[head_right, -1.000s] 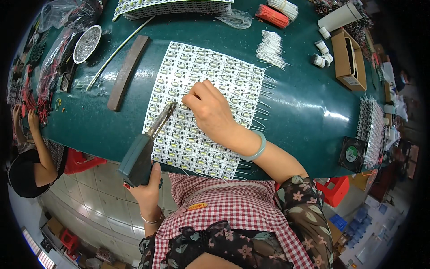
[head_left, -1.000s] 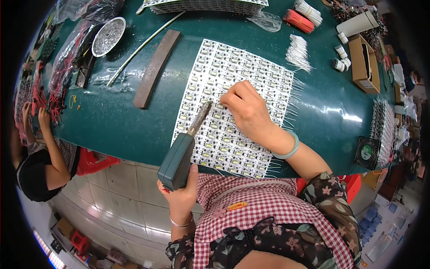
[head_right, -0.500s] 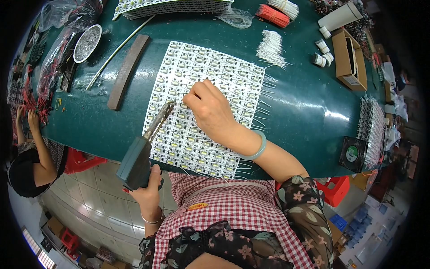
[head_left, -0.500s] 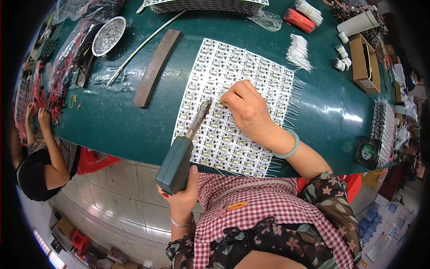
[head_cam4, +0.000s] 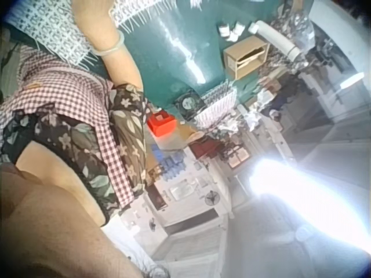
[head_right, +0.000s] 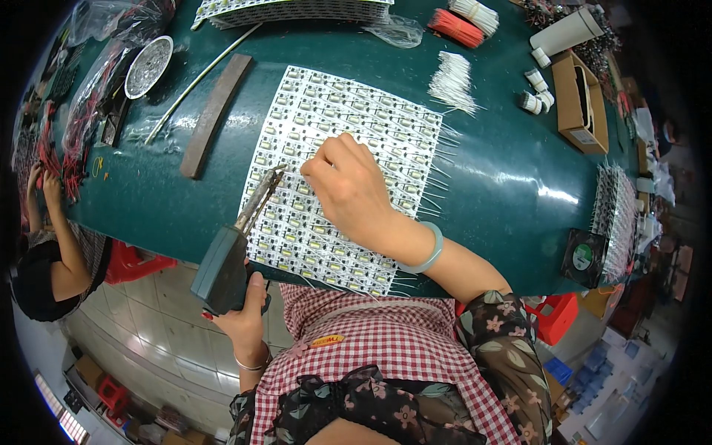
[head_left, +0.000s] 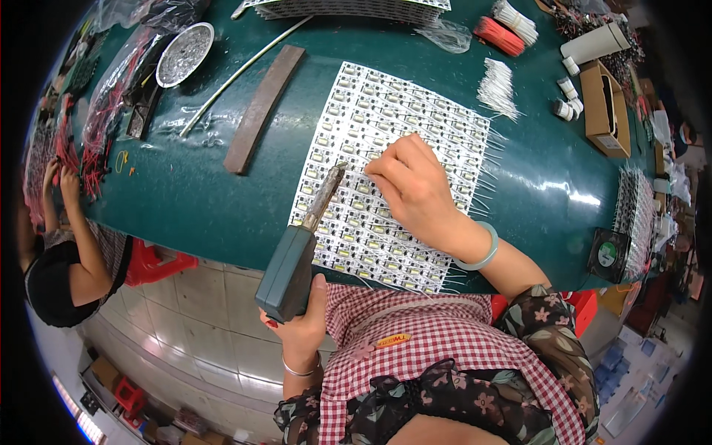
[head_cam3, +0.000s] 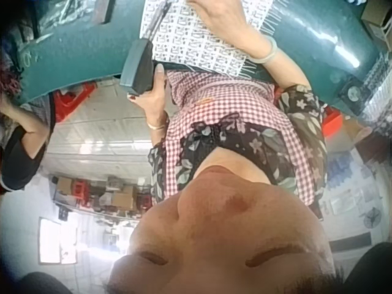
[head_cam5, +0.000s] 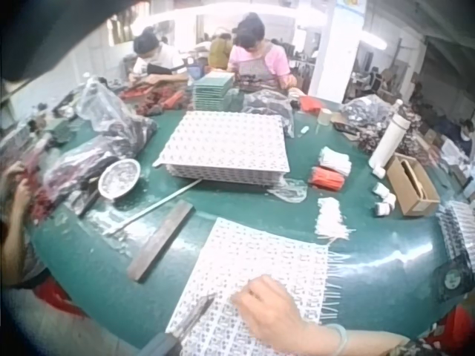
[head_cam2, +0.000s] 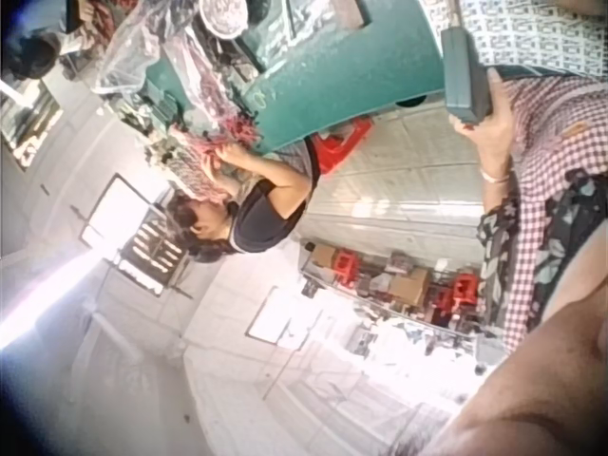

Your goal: Assembling small LED components onto a circuit board strip using a handheld tool.

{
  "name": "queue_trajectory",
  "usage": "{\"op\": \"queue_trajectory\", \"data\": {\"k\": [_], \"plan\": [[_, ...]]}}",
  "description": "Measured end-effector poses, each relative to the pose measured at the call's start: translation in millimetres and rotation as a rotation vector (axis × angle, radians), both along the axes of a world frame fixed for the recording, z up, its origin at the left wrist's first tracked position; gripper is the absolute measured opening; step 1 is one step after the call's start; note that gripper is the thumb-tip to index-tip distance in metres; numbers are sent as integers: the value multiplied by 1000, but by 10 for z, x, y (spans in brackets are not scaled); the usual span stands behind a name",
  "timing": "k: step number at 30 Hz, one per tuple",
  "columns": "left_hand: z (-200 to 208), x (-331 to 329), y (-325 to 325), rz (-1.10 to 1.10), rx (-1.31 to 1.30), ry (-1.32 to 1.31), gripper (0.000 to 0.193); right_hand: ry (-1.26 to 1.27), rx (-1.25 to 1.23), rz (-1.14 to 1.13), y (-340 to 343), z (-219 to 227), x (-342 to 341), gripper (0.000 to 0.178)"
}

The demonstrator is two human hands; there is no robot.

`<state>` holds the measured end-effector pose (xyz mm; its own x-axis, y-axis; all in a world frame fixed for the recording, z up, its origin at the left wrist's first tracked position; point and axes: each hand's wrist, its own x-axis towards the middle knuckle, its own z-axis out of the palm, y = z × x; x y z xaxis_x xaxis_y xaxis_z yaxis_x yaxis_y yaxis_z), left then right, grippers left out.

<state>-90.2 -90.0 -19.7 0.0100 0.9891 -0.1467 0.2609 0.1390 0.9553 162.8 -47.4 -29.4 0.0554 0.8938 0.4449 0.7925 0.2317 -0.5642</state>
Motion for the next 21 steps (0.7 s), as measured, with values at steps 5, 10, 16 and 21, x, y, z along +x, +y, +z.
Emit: {"op": "queue_trajectory", "data": {"k": [5,10,16,21], "plan": [[-32,-2,-10,25,19,-8,28,11,3,-13,-8,-88,-62,10],[-37,-16,-3,-16,3,17,27,-30,4,-16,-8,-134,-78,11],[-40,-5,-4,-11,-4,5,24,-66,2,-16,-10,-152,-90,13],[-71,-12,-15,-12,-14,6,23,-56,-2,-7,-13,-156,-80,13]]}}
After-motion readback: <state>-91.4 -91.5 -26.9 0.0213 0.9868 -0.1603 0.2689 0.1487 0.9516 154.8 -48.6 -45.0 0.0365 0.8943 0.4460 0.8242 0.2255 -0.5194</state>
